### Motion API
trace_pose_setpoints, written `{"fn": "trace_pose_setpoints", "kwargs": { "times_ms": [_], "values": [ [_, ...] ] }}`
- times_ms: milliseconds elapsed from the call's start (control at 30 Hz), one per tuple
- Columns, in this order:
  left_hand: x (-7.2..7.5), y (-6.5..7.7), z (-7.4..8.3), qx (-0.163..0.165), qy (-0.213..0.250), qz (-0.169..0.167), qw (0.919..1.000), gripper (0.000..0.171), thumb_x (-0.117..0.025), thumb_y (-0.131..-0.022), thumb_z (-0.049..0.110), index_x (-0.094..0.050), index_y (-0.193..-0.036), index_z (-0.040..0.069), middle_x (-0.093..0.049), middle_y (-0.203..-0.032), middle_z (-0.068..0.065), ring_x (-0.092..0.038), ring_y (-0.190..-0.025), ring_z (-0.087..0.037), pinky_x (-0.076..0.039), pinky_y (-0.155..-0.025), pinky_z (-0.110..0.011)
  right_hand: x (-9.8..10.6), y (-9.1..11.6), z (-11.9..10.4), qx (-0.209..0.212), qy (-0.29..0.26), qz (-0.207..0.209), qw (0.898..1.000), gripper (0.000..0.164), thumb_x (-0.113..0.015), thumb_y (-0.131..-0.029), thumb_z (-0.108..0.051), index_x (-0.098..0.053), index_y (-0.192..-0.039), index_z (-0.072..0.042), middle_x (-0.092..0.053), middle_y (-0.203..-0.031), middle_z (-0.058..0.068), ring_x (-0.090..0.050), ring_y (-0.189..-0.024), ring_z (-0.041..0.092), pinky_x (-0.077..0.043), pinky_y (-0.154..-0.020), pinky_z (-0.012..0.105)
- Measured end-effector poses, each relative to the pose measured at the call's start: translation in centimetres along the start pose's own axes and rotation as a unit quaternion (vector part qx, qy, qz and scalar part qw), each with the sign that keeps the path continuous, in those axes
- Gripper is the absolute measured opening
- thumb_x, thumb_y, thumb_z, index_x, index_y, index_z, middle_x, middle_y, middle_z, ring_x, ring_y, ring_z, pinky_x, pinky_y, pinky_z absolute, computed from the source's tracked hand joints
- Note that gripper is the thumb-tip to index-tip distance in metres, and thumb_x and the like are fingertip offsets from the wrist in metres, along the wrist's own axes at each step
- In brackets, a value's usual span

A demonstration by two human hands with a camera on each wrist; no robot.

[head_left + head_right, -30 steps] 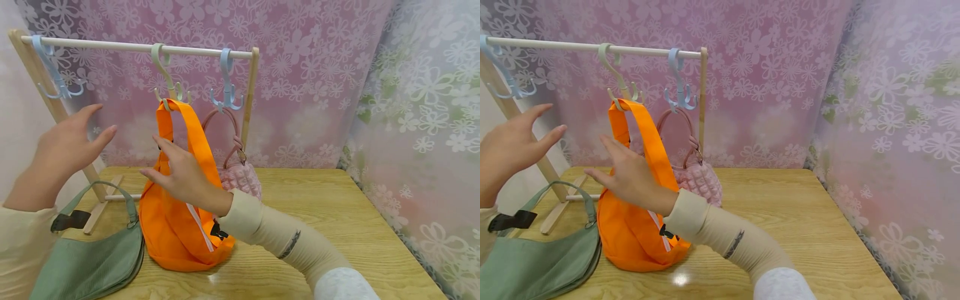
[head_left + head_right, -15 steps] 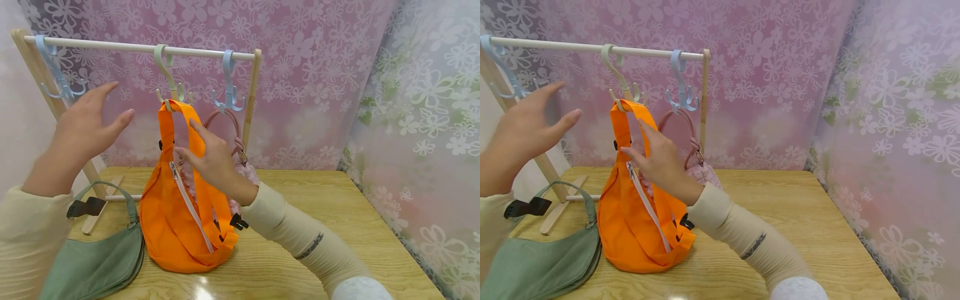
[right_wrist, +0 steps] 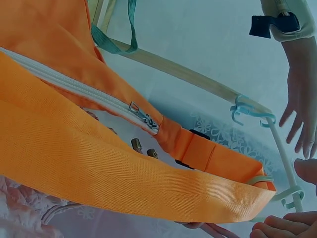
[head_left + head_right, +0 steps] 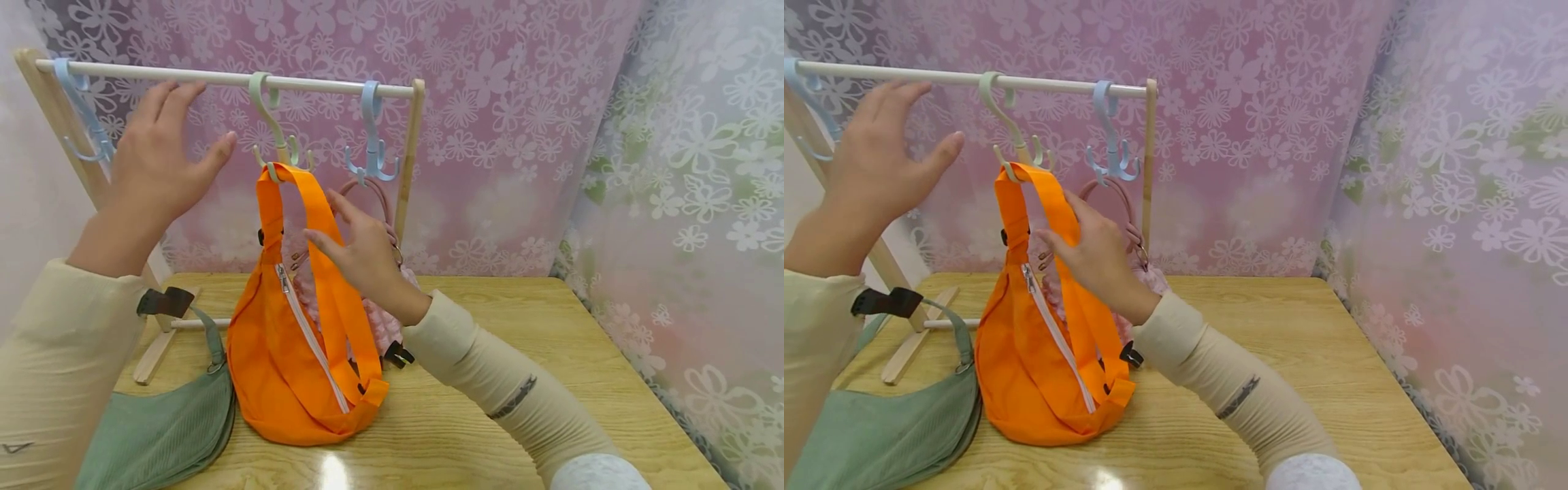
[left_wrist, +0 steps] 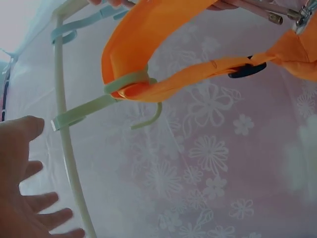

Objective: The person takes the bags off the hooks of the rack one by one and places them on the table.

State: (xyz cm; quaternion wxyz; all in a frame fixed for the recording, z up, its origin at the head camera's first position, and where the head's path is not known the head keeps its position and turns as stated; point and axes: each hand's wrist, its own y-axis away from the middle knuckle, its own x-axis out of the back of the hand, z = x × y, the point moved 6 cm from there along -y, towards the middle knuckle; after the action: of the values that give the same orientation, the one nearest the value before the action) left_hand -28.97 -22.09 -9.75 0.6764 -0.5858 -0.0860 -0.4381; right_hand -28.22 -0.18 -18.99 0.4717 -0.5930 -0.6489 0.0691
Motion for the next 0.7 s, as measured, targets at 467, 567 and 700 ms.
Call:
{"fn": "trace_pose_setpoints", "kwargs": {
  "times_ms": [467,567,700],
  "values": [
    [-0.2,-3.2,2.8,-0.109,-0.04,0.033,0.9926,0.065,-0.066,-0.093,0.03,-0.038,-0.149,0.013,-0.029,-0.157,-0.011,-0.022,-0.146,-0.029,-0.006,-0.121,-0.039,0.2,0.1,1.9,-0.082,-0.042,-0.008,0.996,0.058,-0.069,-0.091,-0.027,-0.05,-0.141,-0.005,-0.058,-0.136,0.008,-0.057,-0.123,0.016,-0.047,-0.101,0.028],
    [-0.5,-3.7,3.8,-0.129,-0.049,0.022,0.9902,0.066,-0.067,-0.093,0.028,-0.037,-0.149,0.011,-0.03,-0.157,-0.012,-0.023,-0.146,-0.028,-0.005,-0.121,-0.037,0.3,0.1,2.6,-0.106,-0.073,-0.008,0.992,0.054,-0.07,-0.09,-0.029,-0.054,-0.137,-0.006,-0.06,-0.133,0.006,-0.058,-0.12,0.013,-0.048,-0.099,0.027],
    [-0.9,-3.9,4.8,-0.144,-0.052,-0.004,0.9882,0.069,-0.067,-0.093,0.026,-0.033,-0.151,0.008,-0.03,-0.157,-0.013,-0.022,-0.147,-0.029,-0.005,-0.121,-0.038,0.2,0.2,3.2,-0.133,-0.099,-0.016,0.986,0.053,-0.071,-0.089,-0.032,-0.057,-0.134,-0.008,-0.063,-0.129,0.004,-0.061,-0.115,0.013,-0.05,-0.096,0.027]
  ]
}}
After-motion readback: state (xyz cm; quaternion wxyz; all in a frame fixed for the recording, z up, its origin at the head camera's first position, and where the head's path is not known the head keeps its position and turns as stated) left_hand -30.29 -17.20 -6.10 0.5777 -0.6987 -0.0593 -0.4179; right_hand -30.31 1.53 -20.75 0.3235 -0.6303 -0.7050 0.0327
